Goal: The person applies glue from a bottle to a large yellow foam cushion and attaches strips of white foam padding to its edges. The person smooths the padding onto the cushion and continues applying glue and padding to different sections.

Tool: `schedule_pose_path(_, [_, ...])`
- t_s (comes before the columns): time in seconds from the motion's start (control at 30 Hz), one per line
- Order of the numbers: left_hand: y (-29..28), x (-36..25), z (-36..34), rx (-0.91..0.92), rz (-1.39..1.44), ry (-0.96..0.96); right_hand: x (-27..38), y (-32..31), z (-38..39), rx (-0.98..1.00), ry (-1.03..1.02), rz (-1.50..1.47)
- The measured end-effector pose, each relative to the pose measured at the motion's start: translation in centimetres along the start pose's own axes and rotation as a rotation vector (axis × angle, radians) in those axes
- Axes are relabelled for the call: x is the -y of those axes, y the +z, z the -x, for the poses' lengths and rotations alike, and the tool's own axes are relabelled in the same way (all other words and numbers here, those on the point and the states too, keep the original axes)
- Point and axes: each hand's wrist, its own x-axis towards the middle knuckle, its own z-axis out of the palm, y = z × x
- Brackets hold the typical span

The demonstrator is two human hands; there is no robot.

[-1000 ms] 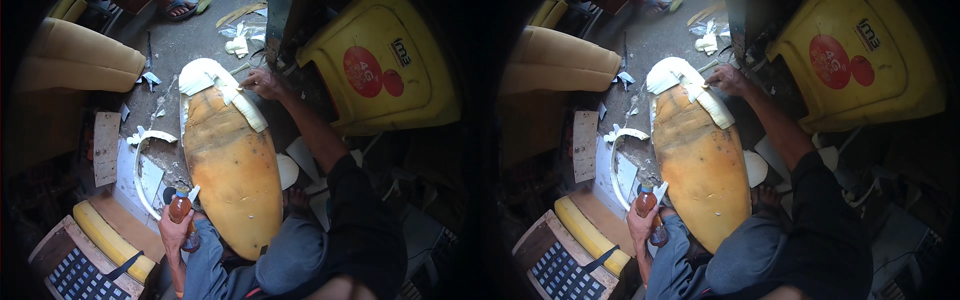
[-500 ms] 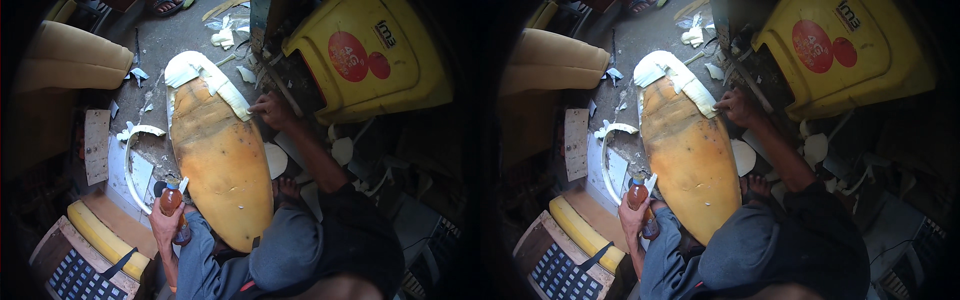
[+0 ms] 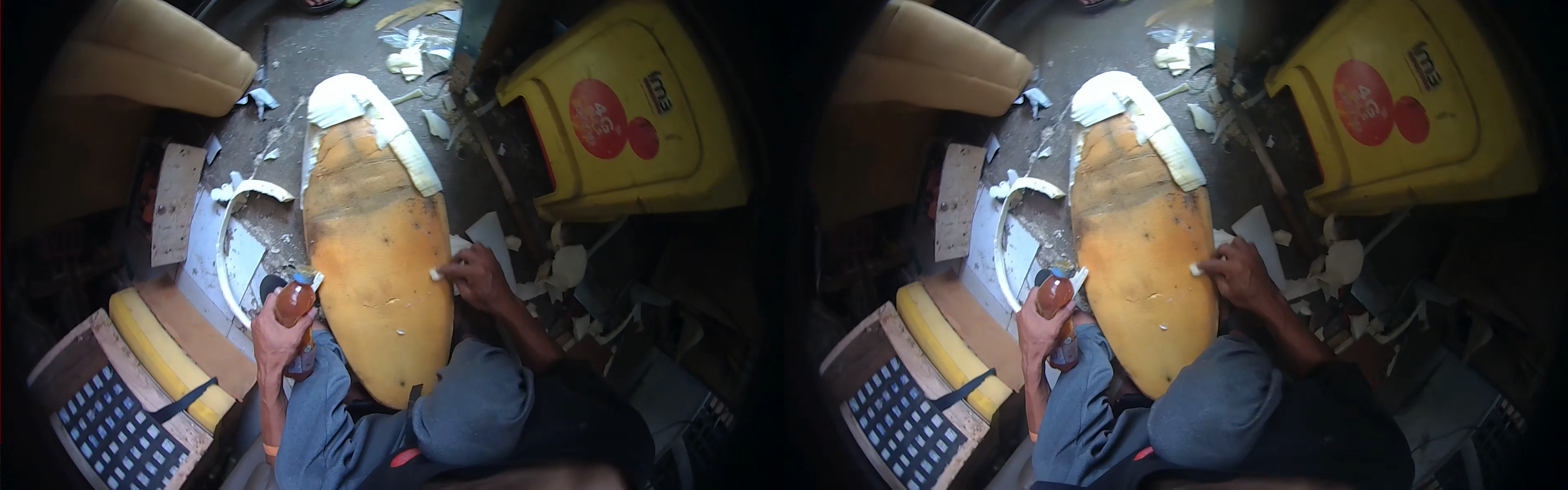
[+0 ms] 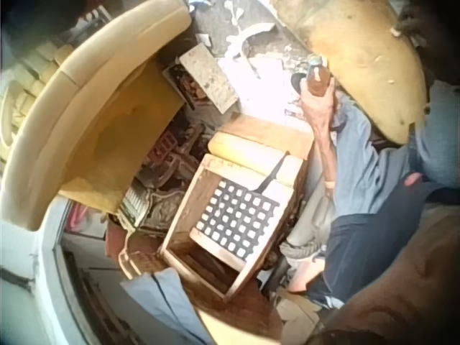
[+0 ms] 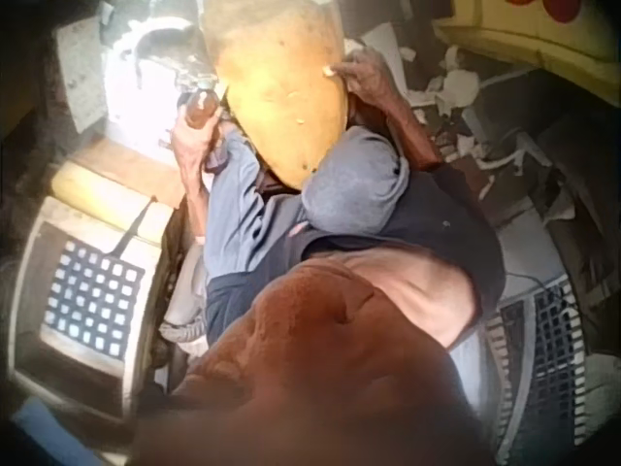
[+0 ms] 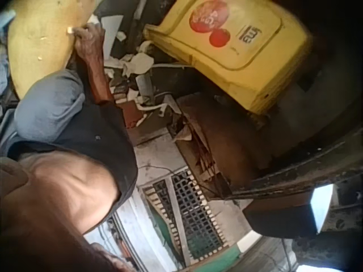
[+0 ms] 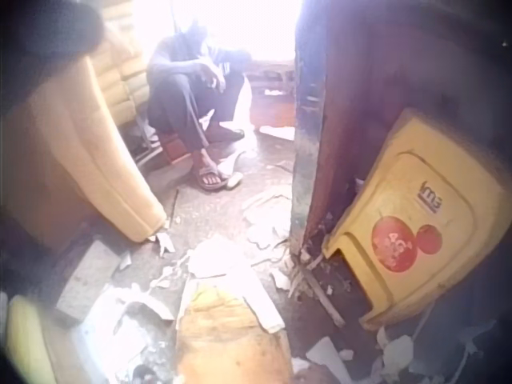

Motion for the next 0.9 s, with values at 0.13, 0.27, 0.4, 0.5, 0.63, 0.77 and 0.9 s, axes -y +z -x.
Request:
schedule_pose_path(0.13, [-0.5,-0.4,-0.2,-0.019,-0.026,0.050,6.1,-1.3,-2.7,0.173,0.092,-0.422])
schedule_pose_path(0.27, [-0.6,-0.6,-0.3,-0.028,-0.045,0.087,9.7,-0.7,-10.9,0.191,0.168,-0.634])
schedule_pose_path(0.4, [-0.2,0.2,0.0,-0.051,-0.011,0.144,12.2,2.0,-14.1,0.313,0.108,-0.676])
schedule_pose_path(0.5, [-0.4,0.9,0.1,-0.054,-0.052,0.074,14.1,1.9,-14.6,0.300,0.047,-0.544])
schedule_pose_path(0.63, [-1.2,1.3,0.3,-0.069,-0.079,0.069,15.1,2.4,-15.0,0.280,-0.071,-0.440])
schedule_pose_path(0.77, [-1.6,3.1,0.5,-0.114,-0.133,0.013,17.0,2.3,-16.4,0.438,-0.151,-0.514])
schedule_pose_path(0.9, [-2.1,5.2,0.6,-0.140,-0.046,-0.166,20.1,1.3,-20.5,0.598,-0.282,-0.543])
